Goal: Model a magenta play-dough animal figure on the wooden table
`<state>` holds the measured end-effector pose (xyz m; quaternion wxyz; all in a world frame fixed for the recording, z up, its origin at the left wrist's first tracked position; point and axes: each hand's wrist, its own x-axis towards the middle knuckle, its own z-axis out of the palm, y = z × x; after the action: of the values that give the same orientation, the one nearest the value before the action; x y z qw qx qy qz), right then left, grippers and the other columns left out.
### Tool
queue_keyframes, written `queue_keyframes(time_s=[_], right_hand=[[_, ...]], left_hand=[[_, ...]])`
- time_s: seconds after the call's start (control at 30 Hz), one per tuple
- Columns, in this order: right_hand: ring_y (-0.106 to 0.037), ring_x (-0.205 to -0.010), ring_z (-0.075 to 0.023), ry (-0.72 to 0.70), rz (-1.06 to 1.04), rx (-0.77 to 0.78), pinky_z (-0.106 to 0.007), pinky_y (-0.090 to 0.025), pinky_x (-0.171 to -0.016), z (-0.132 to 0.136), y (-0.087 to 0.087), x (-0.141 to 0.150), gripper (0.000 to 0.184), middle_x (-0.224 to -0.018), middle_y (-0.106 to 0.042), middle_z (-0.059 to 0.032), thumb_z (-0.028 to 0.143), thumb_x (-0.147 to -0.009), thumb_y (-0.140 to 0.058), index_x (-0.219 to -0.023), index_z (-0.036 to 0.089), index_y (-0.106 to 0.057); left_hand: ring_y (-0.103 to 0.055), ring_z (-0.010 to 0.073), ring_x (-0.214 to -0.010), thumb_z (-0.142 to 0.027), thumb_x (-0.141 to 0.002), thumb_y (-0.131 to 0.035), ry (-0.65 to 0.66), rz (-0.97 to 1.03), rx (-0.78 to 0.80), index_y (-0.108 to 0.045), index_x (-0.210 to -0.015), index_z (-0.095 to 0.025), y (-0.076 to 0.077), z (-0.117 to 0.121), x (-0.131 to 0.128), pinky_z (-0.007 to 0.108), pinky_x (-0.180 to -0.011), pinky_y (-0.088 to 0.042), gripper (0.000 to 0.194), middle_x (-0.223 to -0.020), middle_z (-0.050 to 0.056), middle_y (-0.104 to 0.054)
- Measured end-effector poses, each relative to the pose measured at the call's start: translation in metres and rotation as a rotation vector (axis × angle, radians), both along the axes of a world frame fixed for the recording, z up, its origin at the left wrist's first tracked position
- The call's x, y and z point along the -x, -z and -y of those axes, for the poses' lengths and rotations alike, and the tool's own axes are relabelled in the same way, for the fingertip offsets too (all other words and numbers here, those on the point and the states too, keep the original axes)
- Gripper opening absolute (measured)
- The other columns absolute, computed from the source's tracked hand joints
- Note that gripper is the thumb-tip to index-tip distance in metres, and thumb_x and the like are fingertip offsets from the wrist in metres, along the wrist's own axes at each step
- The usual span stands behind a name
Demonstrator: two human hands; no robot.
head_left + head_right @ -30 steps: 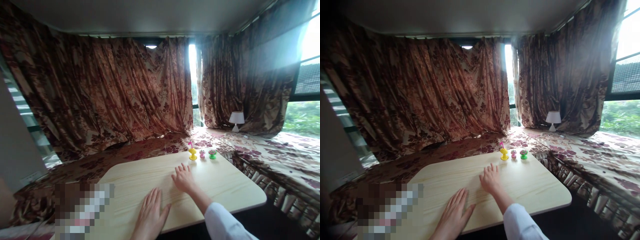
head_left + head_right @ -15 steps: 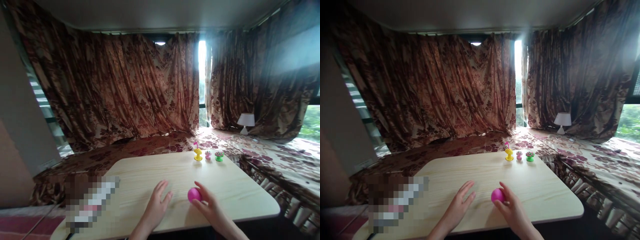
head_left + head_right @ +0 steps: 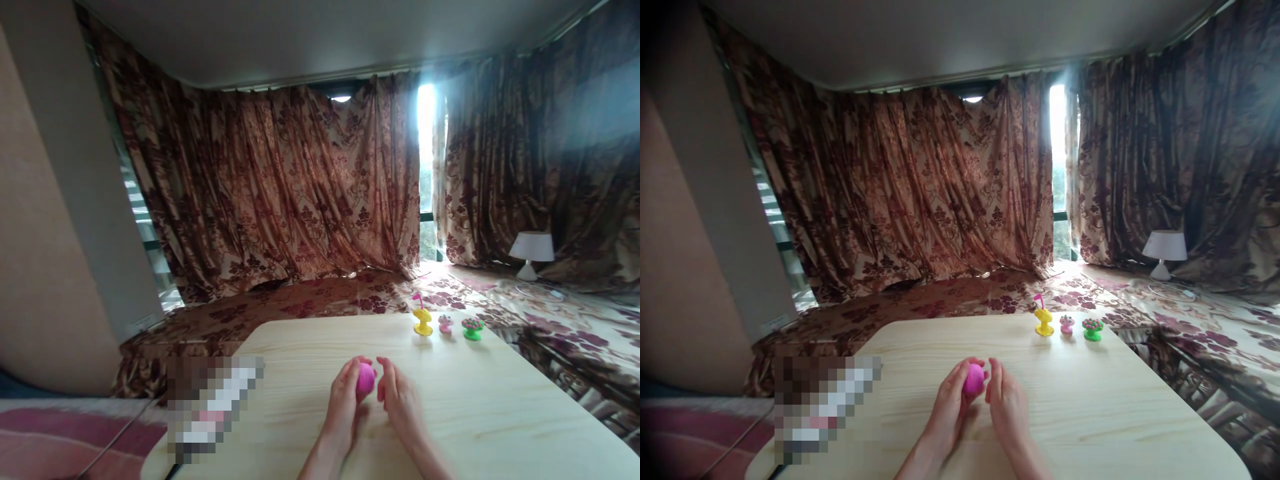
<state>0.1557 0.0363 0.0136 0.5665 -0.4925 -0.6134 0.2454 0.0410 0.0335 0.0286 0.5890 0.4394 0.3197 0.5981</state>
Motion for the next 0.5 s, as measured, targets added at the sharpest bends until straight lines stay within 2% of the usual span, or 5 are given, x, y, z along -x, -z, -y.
queue_keyframes(time_s=[0.1,0.17,0.27,0.37,0.5], right_hand=[[-0.063,-0.066,-0.0183,-0.057,0.056,-0.102,-0.028,-0.050,-0.064,0.007,-0.003,0.001,0.041,-0.075,-0.067,-0.0043,0.047,-0.091,-0.037,-0.107,0.020,-0.063],[-0.063,-0.075,-0.0185,-0.119,0.099,-0.165,-0.027,-0.051,-0.069,0.010,-0.006,0.005,0.034,-0.085,-0.067,-0.0053,0.044,-0.088,-0.044,-0.106,0.021,-0.063],[-0.061,-0.070,-0.0170,-0.157,0.138,-0.224,-0.026,-0.051,-0.064,0.012,-0.006,0.010,0.030,-0.081,-0.065,-0.0052,0.038,-0.090,-0.044,-0.104,0.021,-0.065],[-0.061,-0.071,-0.0164,-0.146,0.140,-0.262,-0.025,-0.051,-0.064,0.012,-0.005,0.009,0.031,-0.085,-0.064,-0.0059,0.035,-0.092,-0.041,-0.110,0.021,-0.062],[-0.061,-0.083,-0.0181,-0.081,0.124,-0.302,-0.031,-0.051,-0.076,0.016,-0.005,0.005,0.034,-0.098,-0.062,-0.0092,0.030,-0.094,-0.035,-0.121,0.018,-0.052]], left_hand=[[-0.064,0.0183,-0.083,-0.047,-0.083,-0.052,-0.002,0.098,0.085,-0.058,-0.105,-0.016,0.003,-0.003,0.006,0.031,-0.073,-0.050,0.038,-0.094,0.009,-0.067],[-0.063,0.0165,-0.078,-0.048,-0.083,-0.052,0.008,0.133,0.117,-0.058,-0.103,-0.015,0.004,-0.003,0.008,0.028,-0.068,-0.050,0.039,-0.089,0.008,-0.067],[-0.062,0.0137,-0.072,-0.048,-0.082,-0.054,0.025,0.148,0.114,-0.060,-0.095,-0.014,0.002,-0.001,0.007,0.022,-0.059,-0.046,0.037,-0.082,0.005,-0.065],[-0.056,0.0092,-0.057,-0.046,-0.077,-0.062,0.009,0.138,0.092,-0.061,-0.085,-0.015,0.001,0.001,0.007,0.018,-0.048,-0.039,0.032,-0.066,-0.001,-0.060],[-0.045,0.0052,-0.042,-0.047,-0.078,-0.060,-0.042,0.138,0.098,-0.060,-0.079,-0.016,-0.001,0.001,0.008,0.017,-0.040,-0.029,0.031,-0.051,-0.006,-0.053]])
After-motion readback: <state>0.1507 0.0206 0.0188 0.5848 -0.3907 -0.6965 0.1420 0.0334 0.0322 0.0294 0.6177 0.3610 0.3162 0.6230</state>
